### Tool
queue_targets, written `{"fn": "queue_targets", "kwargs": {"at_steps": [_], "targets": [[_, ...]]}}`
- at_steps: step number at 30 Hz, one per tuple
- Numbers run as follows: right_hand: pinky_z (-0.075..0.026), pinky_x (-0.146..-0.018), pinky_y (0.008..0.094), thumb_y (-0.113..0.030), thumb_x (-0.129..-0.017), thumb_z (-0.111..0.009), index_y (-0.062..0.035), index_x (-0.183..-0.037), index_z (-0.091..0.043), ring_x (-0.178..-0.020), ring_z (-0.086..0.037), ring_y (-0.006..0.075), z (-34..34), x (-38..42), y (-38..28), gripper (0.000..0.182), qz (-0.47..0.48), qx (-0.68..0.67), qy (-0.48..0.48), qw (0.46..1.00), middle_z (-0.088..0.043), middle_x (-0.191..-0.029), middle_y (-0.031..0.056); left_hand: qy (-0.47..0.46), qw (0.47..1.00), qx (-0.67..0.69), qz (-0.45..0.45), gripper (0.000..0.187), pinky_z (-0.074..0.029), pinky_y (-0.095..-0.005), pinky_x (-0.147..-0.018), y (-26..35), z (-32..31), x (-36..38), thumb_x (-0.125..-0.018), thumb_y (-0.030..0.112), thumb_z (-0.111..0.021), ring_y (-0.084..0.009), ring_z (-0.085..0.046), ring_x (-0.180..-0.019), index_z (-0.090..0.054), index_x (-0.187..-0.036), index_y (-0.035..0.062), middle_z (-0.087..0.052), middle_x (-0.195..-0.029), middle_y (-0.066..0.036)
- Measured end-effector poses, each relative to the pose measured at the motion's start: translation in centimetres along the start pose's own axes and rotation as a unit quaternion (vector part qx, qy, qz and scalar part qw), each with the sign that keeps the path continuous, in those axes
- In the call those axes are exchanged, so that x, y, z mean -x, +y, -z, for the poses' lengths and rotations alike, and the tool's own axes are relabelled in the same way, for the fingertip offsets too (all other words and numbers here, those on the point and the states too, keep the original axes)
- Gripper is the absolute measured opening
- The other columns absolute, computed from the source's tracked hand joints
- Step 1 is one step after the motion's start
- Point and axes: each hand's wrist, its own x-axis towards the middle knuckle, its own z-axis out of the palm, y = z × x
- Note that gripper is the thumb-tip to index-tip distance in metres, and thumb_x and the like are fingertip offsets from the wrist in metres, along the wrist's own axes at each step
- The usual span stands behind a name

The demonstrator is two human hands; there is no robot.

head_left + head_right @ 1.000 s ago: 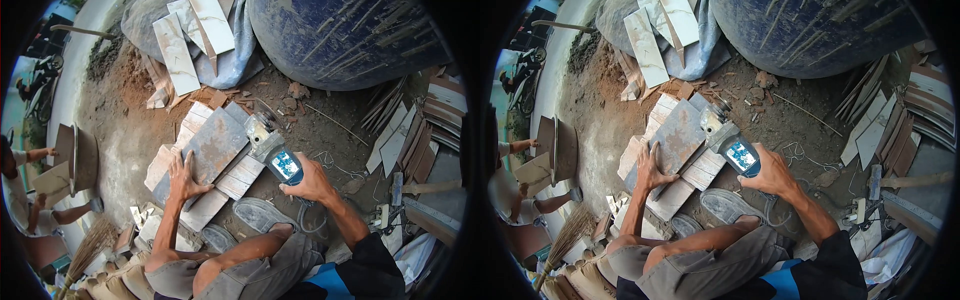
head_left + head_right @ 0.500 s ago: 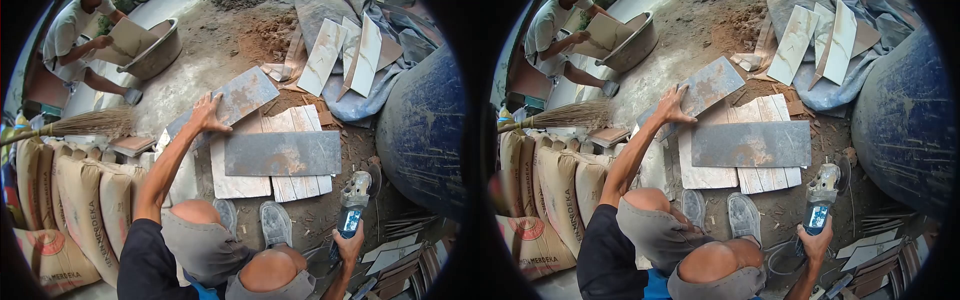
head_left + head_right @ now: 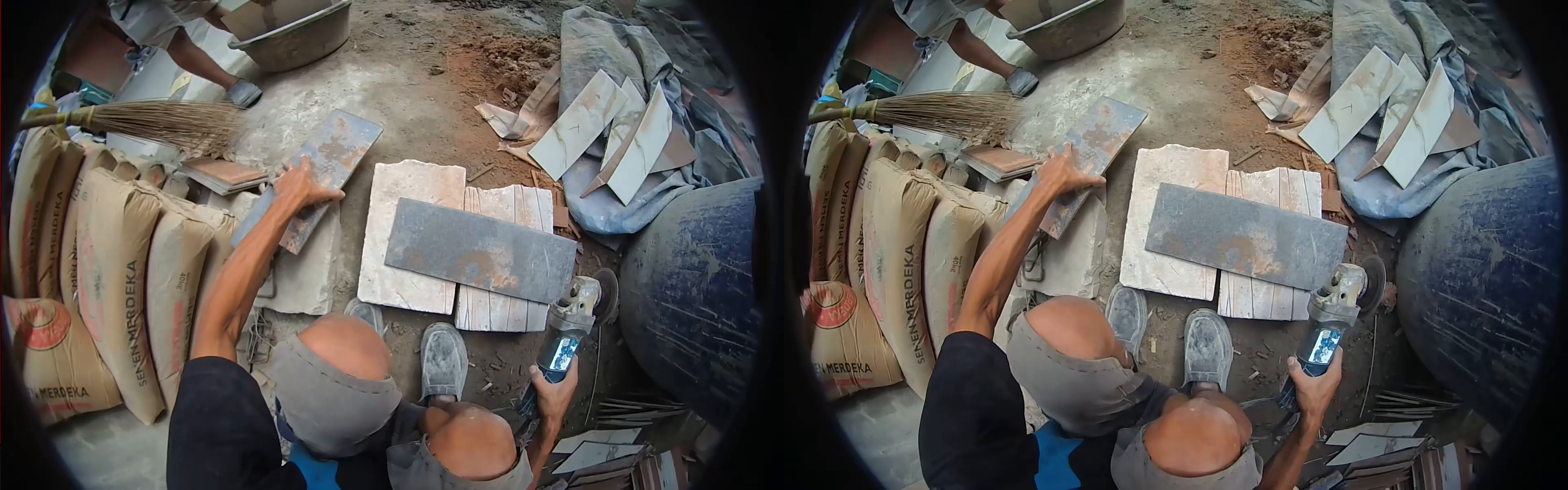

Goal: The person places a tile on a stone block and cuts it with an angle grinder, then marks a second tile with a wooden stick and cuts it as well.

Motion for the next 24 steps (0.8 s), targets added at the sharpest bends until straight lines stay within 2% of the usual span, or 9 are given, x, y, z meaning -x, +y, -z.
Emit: {"fn": "queue_targets", "kwargs": {"at_steps": [6,7,8,10,17,24], "targets": [[-0.045,-0.068,0.0281,-0.011,-0.063,-0.072,-0.0019,-0.102,-0.05,-0.07,-0.052,0.0136,-0.9,-0.6,-0.4,0.045,0.025,-0.047,-0.004,0.999,-0.055,-0.083,0.0039,0.002,0.993,-0.075,0.089,0.131,-0.037,-0.0573,-0.096,-1.3,-2.2,2.1,-0.044,0.068,-0.077,-0.0506,-0.041,-0.12,-0.025,-0.138,-0.0075,-0.028,-0.134,-0.042],[-0.045,-0.068,0.0281,-0.011,-0.063,-0.072,-0.0018,-0.102,-0.05,-0.071,-0.052,0.0136,-0.9,-0.6,-0.6,0.045,0.022,-0.045,-0.004,0.999,-0.055,-0.083,0.004,-0.018,0.996,-0.031,0.088,0.131,-0.036,-0.0572,-0.097,-1.7,-2.5,2.0,-0.044,0.069,-0.076,-0.052,-0.039,-0.121,-0.025,-0.138,-0.0071,-0.027,-0.133,-0.044],[-0.045,-0.068,0.0281,-0.011,-0.063,-0.072,-0.0018,-0.102,-0.05,-0.071,-0.052,0.0137,-0.9,-0.6,-0.7,0.046,0.017,-0.044,-0.003,0.999,-0.055,-0.083,0.0041,-0.017,0.996,-0.03,0.087,0.131,-0.036,-0.0572,-0.097,-1.8,-2.5,2.0,-0.044,0.069,-0.076,-0.052,-0.039,-0.121,-0.025,-0.138,-0.0071,-0.027,-0.133,-0.044],[-0.045,-0.068,0.0282,-0.012,-0.063,-0.073,-0.0018,-0.102,-0.05,-0.071,-0.052,0.0137,-0.8,-0.5,-0.9,0.046,0.019,-0.037,-0.006,0.999,-0.055,-0.083,0.0042,-0.066,0.992,0.002,0.109,0.126,-0.026,-0.0587,-0.102,-1.6,-2.7,1.9,-0.048,0.066,-0.076,-0.0545,-0.025,-0.128,-0.024,-0.14,-0.0026,-0.023,-0.137,-0.042],[-0.045,-0.068,0.0284,-0.013,-0.063,-0.074,-0.0018,-0.103,-0.05,-0.071,-0.052,0.0139,-0.7,-0.3,-0.6,0.047,0.016,-0.025,-0.006,1.0,-0.055,-0.083,0.004,-0.075,0.993,-0.006,0.096,0.126,-0.027,-0.0592,-0.101,-1.2,-3.9,1.5,-0.049,0.065,-0.076,-0.0556,-0.023,-0.128,-0.023,-0.141,-0.0017,-0.021,-0.138,-0.041],[-0.046,-0.067,0.0284,-0.013,-0.064,-0.074,-0.0018,-0.102,-0.051,-0.071,-0.054,0.0139,-1.0,-0.6,-0.3,0.046,-0.003,-0.048,-0.015,0.999,-0.056,-0.082,0.0039,-0.076,0.988,-0.008,0.135,0.127,-0.024,-0.0616,-0.102,-1.6,-3.9,1.9,-0.049,0.07,-0.074,-0.053,-0.021,-0.131,-0.022,-0.142,0.0006,-0.018,-0.141,-0.039]]}}
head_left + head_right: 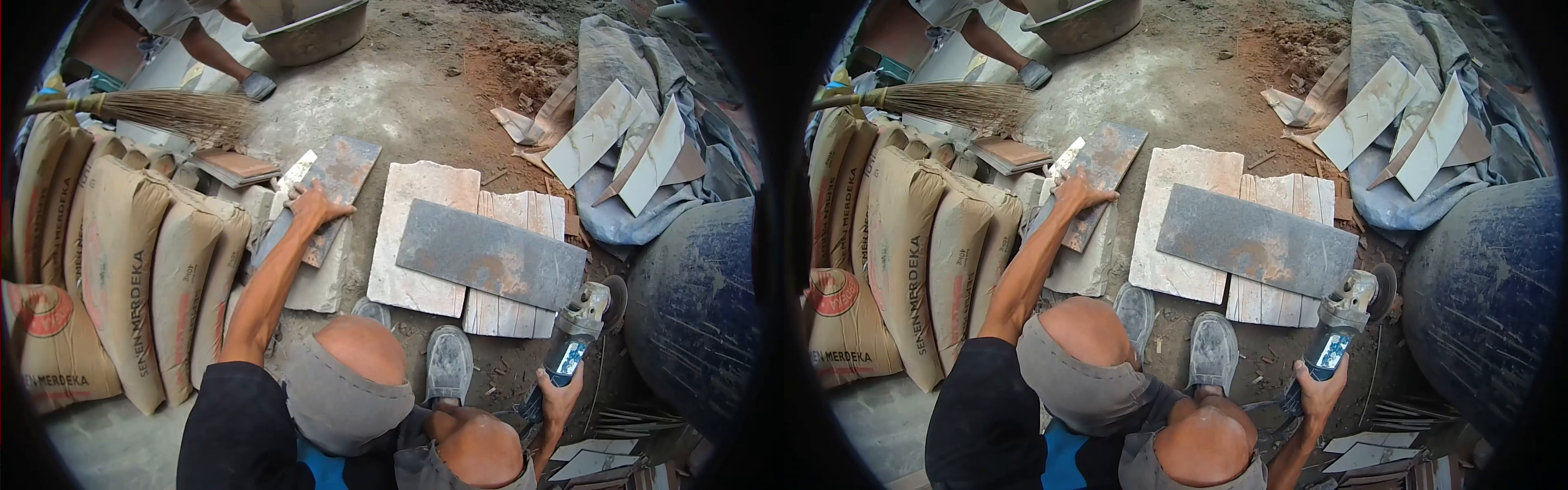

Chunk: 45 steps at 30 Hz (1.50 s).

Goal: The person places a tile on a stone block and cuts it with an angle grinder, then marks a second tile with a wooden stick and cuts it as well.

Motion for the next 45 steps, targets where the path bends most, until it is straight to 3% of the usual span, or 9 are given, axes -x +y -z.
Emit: {"fn": "queue_targets", "kwargs": {"at_steps": [2,5,12,17,19,23,30,34,45], "targets": [[-0.047,-0.068,0.0285,-0.016,-0.064,-0.075,-0.0012,-0.102,-0.051,-0.072,-0.056,0.0139,0.2,-0.1,0.0,0.047,0.012,0.002,0.0,1.0,-0.057,-0.083,0.0044,-0.006,1.0,-0.007,-0.018,0.129,-0.022,-0.0639,-0.102,0.7,-0.7,-0.6,-0.05,0.073,-0.071,-0.0516,-0.019,-0.132,-0.018,-0.144,0.0024,-0.016,-0.142,-0.037],[-0.048,-0.069,0.0299,-0.02,-0.063,-0.078,0.0003,-0.103,-0.053,-0.074,-0.058,0.0153,0.6,-0.8,0.3,0.051,-0.03,0.043,0.017,0.999,-0.061,-0.083,0.0075,-0.042,0.998,0.009,-0.04,0.129,-0.029,-0.0516,-0.105,0.1,-1.2,-2.2,-0.051,0.078,-0.066,-0.0447,-0.025,-0.133,-0.019,-0.144,0.0012,-0.017,-0.144,-0.035],[-0.048,-0.074,0.0324,-0.027,-0.059,-0.079,0.0026,-0.107,-0.054,-0.08,-0.062,0.0204,-0.4,-4.4,0.0,0.062,-0.016,0.057,0.069,0.996,-0.064,-0.089,0.0128,0.176,0.917,-0.014,-0.357,0.086,-0.026,-0.0544,-0.105,12.6,-0.8,7.5,-0.077,0.057,-0.062,-0.0388,-0.03,-0.132,-0.035,-0.137,0.0031,-0.028,-0.146,-0.02],[-0.049,-0.077,0.0381,-0.033,-0.059,-0.076,0.0048,-0.112,-0.052,-0.083,-0.063,0.0305,-2.0,-7.5,-0.1,0.069,-0.025,0.087,0.025,0.996,-0.064,-0.092,0.0202,-0.008,0.807,-0.068,-0.587,0.089,-0.022,-0.0587,-0.106,22.4,-0.4,14.0,-0.073,0.055,-0.067,-0.0398,-0.027,-0.133,-0.034,-0.137,0.0023,-0.026,-0.145,-0.023],[-0.049,-0.077,0.0395,-0.034,-0.059,-0.075,0.0053,-0.113,-0.05,-0.085,-0.063,0.0344,-2.9,-8.3,-0.2,0.072,-0.022,0.105,0.027,0.994,-0.063,-0.093,0.0231,-0.033,0.743,-0.219,-0.631,0.112,-0.02,-0.0631,-0.104,23.8,-0.7,16.2,-0.062,0.063,-0.072,-0.0428,-0.02,-0.135,-0.021,-0.142,0.0038,-0.017,-0.147,-0.026],[-0.049,-0.076,0.0435,-0.035,-0.06,-0.072,0.0048,-0.108,-0.048,-0.084,-0.063,0.0386,-3.1,-8.5,-1.0,0.066,-0.019,0.067,-0.003,0.998,-0.062,-0.089,0.0259,-0.036,0.76,-0.265,-0.592,0.143,-0.016,-0.0706,-0.1,25.6,-2.6,17.8,-0.042,0.071,-0.076,-0.0496,-0.007,-0.136,-0.001,-0.147,0.0099,-0.006,-0.147,-0.03],[-0.049,-0.077,0.0434,-0.033,-0.061,-0.073,0.0057,-0.109,-0.047,-0.086,-0.062,0.0389,-2.0,-8.6,-0.4,0.067,0.0,0.078,-0.001,0.997,-0.061,-0.093,0.0266,0.038,0.762,-0.15,-0.628,0.137,-0.008,-0.071,-0.1,23.4,-5.7,16.4,-0.045,0.073,-0.073,-0.0484,-0.004,-0.136,-0.008,-0.147,0.0088,-0.006,-0.148,-0.03],[-0.049,-0.077,0.0435,-0.033,-0.061,-0.073,0.0056,-0.107,-0.047,-0.087,-0.062,0.0395,-1.9,-9.1,-0.4,0.065,-0.012,0.084,-0.002,0.996,-0.061,-0.093,0.0272,0.074,0.734,-0.036,-0.674,0.124,-0.015,-0.0624,-0.104,22.8,-6.5,16.0,-0.047,0.063,-0.077,-0.0458,-0.02,-0.132,-0.023,-0.141,0.0027,-0.022,-0.141,-0.03],[-0.05,-0.075,0.0443,-0.033,-0.059,-0.072,0.0059,-0.105,-0.048,-0.083,-0.062,0.0404,-2.0,-12.1,-1.6,0.064,0.0,0.071,-0.008,0.997,-0.062,-0.086,0.0263,0.085,0.788,-0.051,-0.608,0.122,-0.011,-0.0654,-0.104,25.7,-5.6,16.6,-0.048,0.063,-0.078,-0.0473,-0.02,-0.132,-0.026,-0.141,0.0037,-0.021,-0.142,-0.031]]}}
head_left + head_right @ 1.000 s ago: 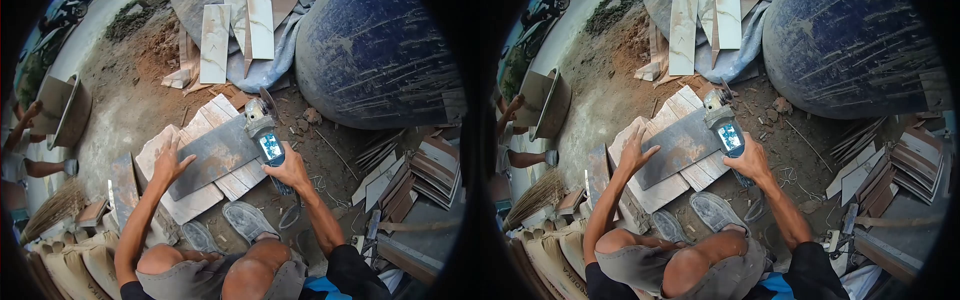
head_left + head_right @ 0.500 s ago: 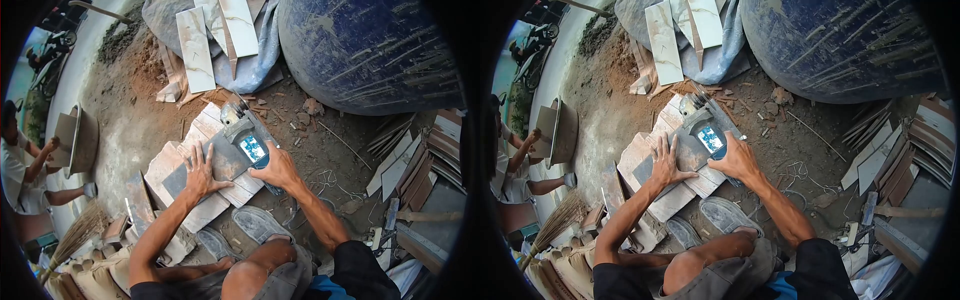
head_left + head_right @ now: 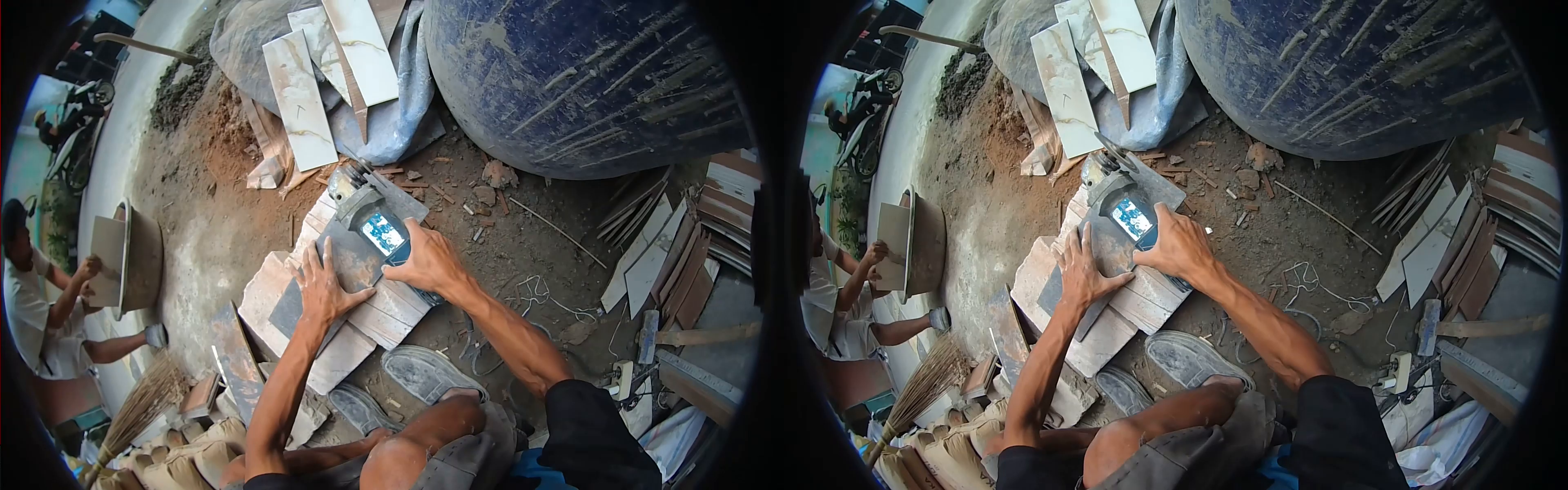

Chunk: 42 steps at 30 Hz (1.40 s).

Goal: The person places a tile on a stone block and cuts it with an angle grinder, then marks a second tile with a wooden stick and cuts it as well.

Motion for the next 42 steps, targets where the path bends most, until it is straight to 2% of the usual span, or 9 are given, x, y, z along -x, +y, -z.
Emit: {"fn": "queue_targets", "kwargs": {"at_steps": [5,7,9,11,15,20,26,39,42], "targets": [[-0.05,-0.074,0.0446,-0.034,-0.059,-0.073,0.0069,-0.105,-0.048,-0.081,-0.063,0.041,-0.7,-2.3,-0.1,0.066,0.02,0.026,-0.004,0.999,-0.062,-0.085,0.0276,-0.055,0.998,-0.013,0.03,0.123,-0.013,-0.0706,-0.1,1.7,1.1,-1.8,-0.049,0.066,-0.077,-0.0496,-0.01,-0.135,-0.021,-0.145,0.0138,-0.013,-0.146,-0.032],[-0.05,-0.074,0.0445,-0.034,-0.059,-0.073,0.0072,-0.105,-0.048,-0.081,-0.063,0.0409,-0.7,-3.1,-0.1,0.066,0.023,0.03,-0.011,0.999,-0.062,-0.086,0.0276,-0.109,0.993,0.006,0.045,0.122,-0.019,-0.0728,-0.096,1.7,0.5,-2.8,-0.047,0.065,-0.078,-0.0503,-0.009,-0.135,-0.022,-0.146,0.0189,-0.01,-0.146,-0.032],[-0.05,-0.074,0.0444,-0.034,-0.059,-0.073,0.0074,-0.105,-0.048,-0.082,-0.063,0.0408,-0.8,-3.5,0.1,0.067,0.027,0.035,-0.018,0.999,-0.062,-0.086,0.0276,-0.107,0.993,0.029,0.046,0.124,-0.023,-0.0742,-0.093,1.9,0.2,-3.2,-0.045,0.061,-0.081,-0.051,-0.009,-0.135,-0.022,-0.146,0.0192,-0.008,-0.146,-0.032],[-0.05,-0.075,0.0443,-0.034,-0.058,-0.073,0.0081,-0.106,-0.048,-0.083,-0.063,0.0409,-0.9,-3.9,0.4,0.068,0.032,0.042,-0.021,0.998,-0.062,-0.088,0.0285,-0.148,0.987,-0.01,0.068,0.126,-0.032,-0.0686,-0.094,2.4,0.1,-3.7,-0.041,0.056,-0.085,-0.0531,-0.012,-0.133,-0.025,-0.144,0.0134,-0.006,-0.146,-0.032],[-0.052,-0.072,0.0452,-0.031,-0.055,-0.073,0.0084,-0.103,-0.049,-0.08,-0.063,0.0421,-1.2,-4.4,0.5,0.066,0.032,0.04,-0.026,0.998,-0.062,-0.086,0.029,-0.186,0.979,-0.01,0.086,0.127,-0.032,-0.0705,-0.091,2.9,0.2,-4.3,-0.04,0.053,-0.087,-0.0564,-0.007,-0.132,-0.025,-0.144,0.0119,-0.004,-0.145,-0.034],[-0.051,-0.076,0.0459,-0.032,-0.056,-0.072,0.0092,-0.107,-0.048,-0.085,-0.062,0.0432,-1.3,-4.8,0.5,0.07,0.027,0.044,-0.032,0.998,-0.062,-0.091,0.0309,-0.204,0.975,-0.003,0.088,0.127,-0.028,-0.0752,-0.088,2.8,0.0,-4.4,-0.04,0.052,-0.087,-0.0566,0.0,-0.132,-0.025,-0.143,0.0099,0.0,-0.146,-0.034],[-0.051,-0.078,0.0454,-0.033,-0.056,-0.073,0.0084,-0.107,-0.047,-0.087,-0.062,0.0432,-1.1,-4.9,0.2,0.071,0.015,0.042,-0.045,0.998,-0.061,-0.093,0.0313,-0.202,0.975,0.006,0.092,0.127,-0.027,-0.0758,-0.089,2.8,0.0,-4.3,-0.04,0.052,-0.087,-0.0553,0.0,-0.133,-0.026,-0.143,0.0101,0.005,-0.147,-0.032],[-0.05,-0.078,0.0454,-0.032,-0.058,-0.074,0.0088,-0.104,-0.048,-0.088,-0.061,0.0434,-1.2,-4.9,0.2,0.067,0.017,0.047,-0.037,0.998,-0.061,-0.093,0.0317,-0.197,0.976,0.009,0.092,0.127,-0.026,-0.0756,-0.09,3.2,0.4,-4.2,-0.04,0.054,-0.086,-0.0542,0.0,-0.133,-0.026,-0.143,0.0108,0.004,-0.147,-0.031],[-0.049,-0.081,0.0434,-0.036,-0.058,-0.073,0.0084,-0.115,-0.047,-0.091,-0.061,0.0408,-1.2,-4.9,0.1,0.077,0.003,0.05,-0.051,0.997,-0.061,-0.096,0.0298,-0.21,0.973,0.01,0.094,0.122,-0.027,-0.0756,-0.089,3.5,0.9,-4.2,-0.046,0.045,-0.087,-0.0552,0.0,-0.133,-0.023,-0.145,0.0144,0.004,-0.146,-0.033]]}}
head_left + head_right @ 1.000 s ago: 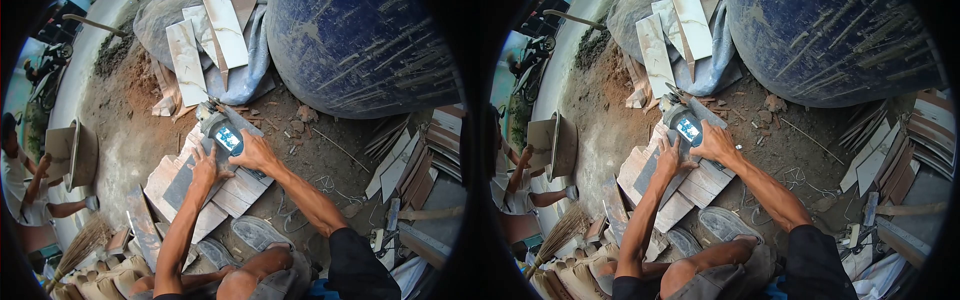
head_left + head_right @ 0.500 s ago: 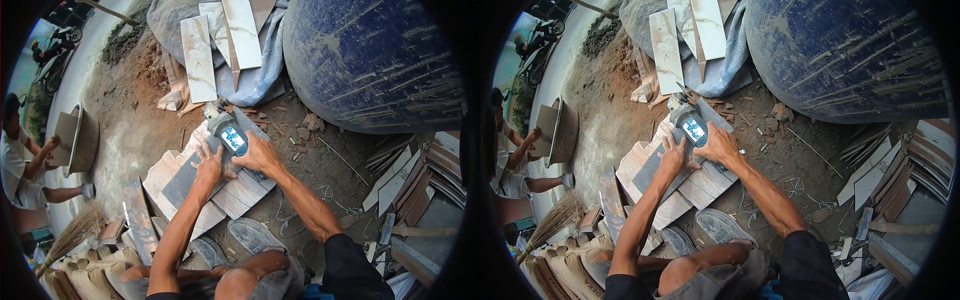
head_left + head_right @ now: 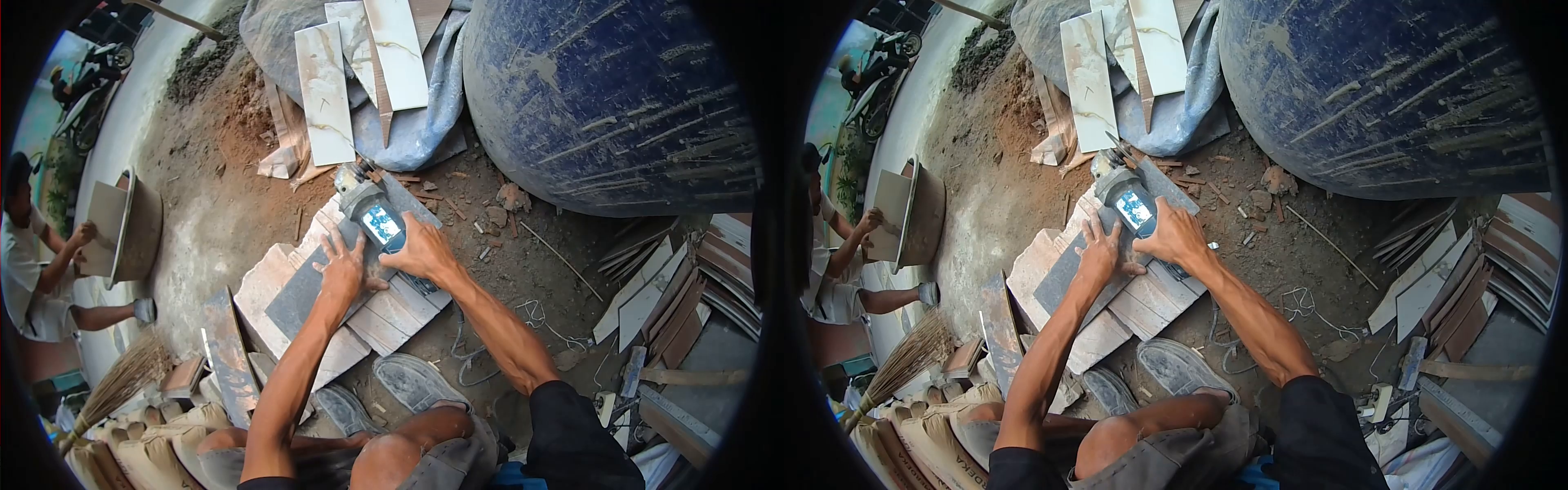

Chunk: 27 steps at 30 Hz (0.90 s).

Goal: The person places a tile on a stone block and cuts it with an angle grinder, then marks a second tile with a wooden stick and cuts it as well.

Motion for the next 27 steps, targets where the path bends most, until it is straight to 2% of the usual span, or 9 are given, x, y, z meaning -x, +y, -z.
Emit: {"fn": "queue_targets", "kwargs": {"at_steps": [6,8,12,14,23,27], "targets": [[-0.049,-0.082,0.0435,-0.036,-0.058,-0.073,0.0086,-0.115,-0.047,-0.091,-0.061,0.0408,-0.1,-0.09,0.06,0.077,-0.002,-0.002,-0.004,1.0,-0.061,-0.097,0.0298,0.0,1.0,-0.004,0.002,0.121,-0.026,-0.0755,-0.09,-0.14,-0.25,-0.13,-0.046,0.045,-0.087,-0.0549,0.0,-0.133,-0.023,-0.145,0.0144,0.004,-0.147,-0.032],[-0.05,-0.078,0.0457,-0.033,-0.058,-0.074,0.0096,-0.106,-0.047,-0.089,-0.061,0.0437,-0.35,-0.24,0.24,0.07,0.014,-0.008,0.009,1.0,-0.06,-0.094,0.0325,0.011,1.0,0.0,0.001,0.128,-0.025,-0.0759,-0.091,-0.48,-0.66,-0.44,-0.04,0.053,-0.087,-0.054,-0.001,-0.134,-0.025,-0.144,0.0114,0.003,-0.147,-0.031],[-0.05,-0.079,0.0459,-0.033,-0.059,-0.074,0.0098,-0.107,-0.047,-0.09,-0.061,0.0439,-0.18,-0.09,-0.05,0.07,0.006,0.003,0.005,1.0,-0.06,-0.095,0.0326,0.012,1.0,-0.002,0.0,0.128,-0.025,-0.0759,-0.091,-0.37,-0.58,-0.32,-0.04,0.052,-0.087,-0.054,-0.001,-0.134,-0.025,-0.144,0.0115,0.004,-0.147,-0.031],[-0.05,-0.08,0.0461,-0.033,-0.059,-0.074,0.0107,-0.108,-0.046,-0.091,-0.06,0.0442,-0.39,-0.21,0.1,0.071,0.009,0.006,0.009,1.0,-0.06,-0.095,0.0333,0.003,1.0,-0.002,0.003,0.125,-0.026,-0.0757,-0.091,-0.11,-0.22,-0.09,-0.045,0.044,-0.088,-0.0543,0.0,-0.133,-0.02,-0.145,0.0145,0.001,-0.147,-0.032],[-0.049,-0.081,0.0463,-0.034,-0.059,-0.073,0.013,-0.108,-0.047,-0.091,-0.06,0.045,-0.41,-0.39,-0.34,0.073,-0.007,-0.004,0.009,1.0,-0.059,-0.096,0.0351,0.03,0.999,0.013,0.007,0.137,-0.026,-0.0756,-0.09,-0.32,-0.86,-0.37,-0.043,0.045,-0.088,-0.0544,-0.003,-0.133,-0.006,-0.146,0.0102,0.0,-0.147,-0.031],[-0.049,-0.082,0.0457,-0.034,-0.058,-0.073,0.0139,-0.108,-0.047,-0.093,-0.059,0.0455,-0.48,-0.8,-0.26,0.074,-0.013,-0.012,0.003,1.0,-0.059,-0.096,0.0358,0.028,0.999,0.015,0.005,0.137,-0.025,-0.0754,-0.091,-0.39,-0.81,-0.45,-0.043,0.045,-0.088,-0.0542,-0.003,-0.133,-0.005,-0.146,0.0081,0.001,-0.147,-0.031]]}}
